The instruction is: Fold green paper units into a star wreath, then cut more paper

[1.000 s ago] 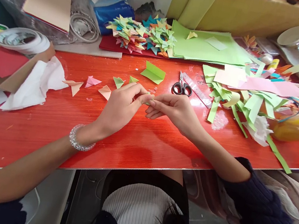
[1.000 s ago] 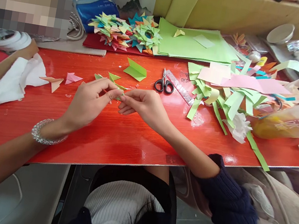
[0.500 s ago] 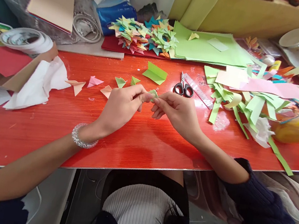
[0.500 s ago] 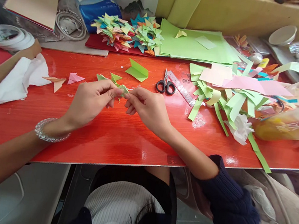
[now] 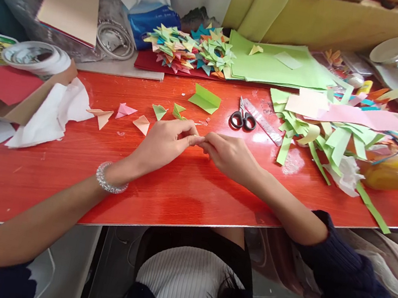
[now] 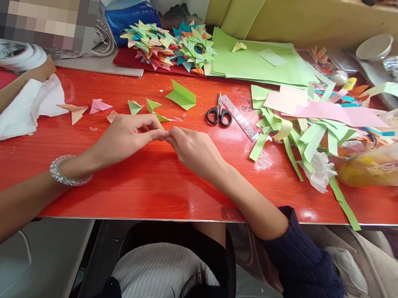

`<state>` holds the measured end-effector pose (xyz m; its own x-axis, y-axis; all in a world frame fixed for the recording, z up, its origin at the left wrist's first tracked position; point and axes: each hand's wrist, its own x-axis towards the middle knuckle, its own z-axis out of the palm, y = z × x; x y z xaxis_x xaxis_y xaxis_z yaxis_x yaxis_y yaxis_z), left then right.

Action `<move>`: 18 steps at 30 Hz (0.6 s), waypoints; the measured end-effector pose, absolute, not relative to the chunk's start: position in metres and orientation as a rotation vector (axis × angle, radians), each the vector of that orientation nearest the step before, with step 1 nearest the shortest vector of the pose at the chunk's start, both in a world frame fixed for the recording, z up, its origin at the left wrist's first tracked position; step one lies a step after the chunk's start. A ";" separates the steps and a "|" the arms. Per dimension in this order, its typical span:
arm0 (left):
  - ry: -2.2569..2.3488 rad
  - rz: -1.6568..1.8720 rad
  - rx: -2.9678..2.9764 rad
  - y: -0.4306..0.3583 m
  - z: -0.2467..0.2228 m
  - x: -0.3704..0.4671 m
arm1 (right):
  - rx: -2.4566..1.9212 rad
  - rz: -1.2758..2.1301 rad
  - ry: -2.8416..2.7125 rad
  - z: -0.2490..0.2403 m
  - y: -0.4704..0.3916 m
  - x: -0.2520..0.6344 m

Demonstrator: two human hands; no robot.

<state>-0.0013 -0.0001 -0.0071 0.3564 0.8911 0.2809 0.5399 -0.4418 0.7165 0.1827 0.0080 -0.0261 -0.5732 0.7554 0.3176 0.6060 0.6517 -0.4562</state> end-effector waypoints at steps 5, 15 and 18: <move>1.260 0.976 2.066 0.001 -0.008 -0.004 | -0.909 0.679 -2.315 -0.021 0.009 0.184; 1.216 1.130 1.873 0.017 0.025 -0.019 | -1.131 0.854 -1.924 0.002 0.010 0.179; 1.354 1.248 1.833 0.046 0.038 -0.052 | -1.238 0.682 -1.938 0.002 0.042 0.189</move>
<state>-0.0519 0.0463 0.0380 0.0681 0.9308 0.3593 0.4341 -0.3519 0.8293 0.1887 0.0420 0.0016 -0.2739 0.9163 0.2921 0.5317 0.3973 -0.7479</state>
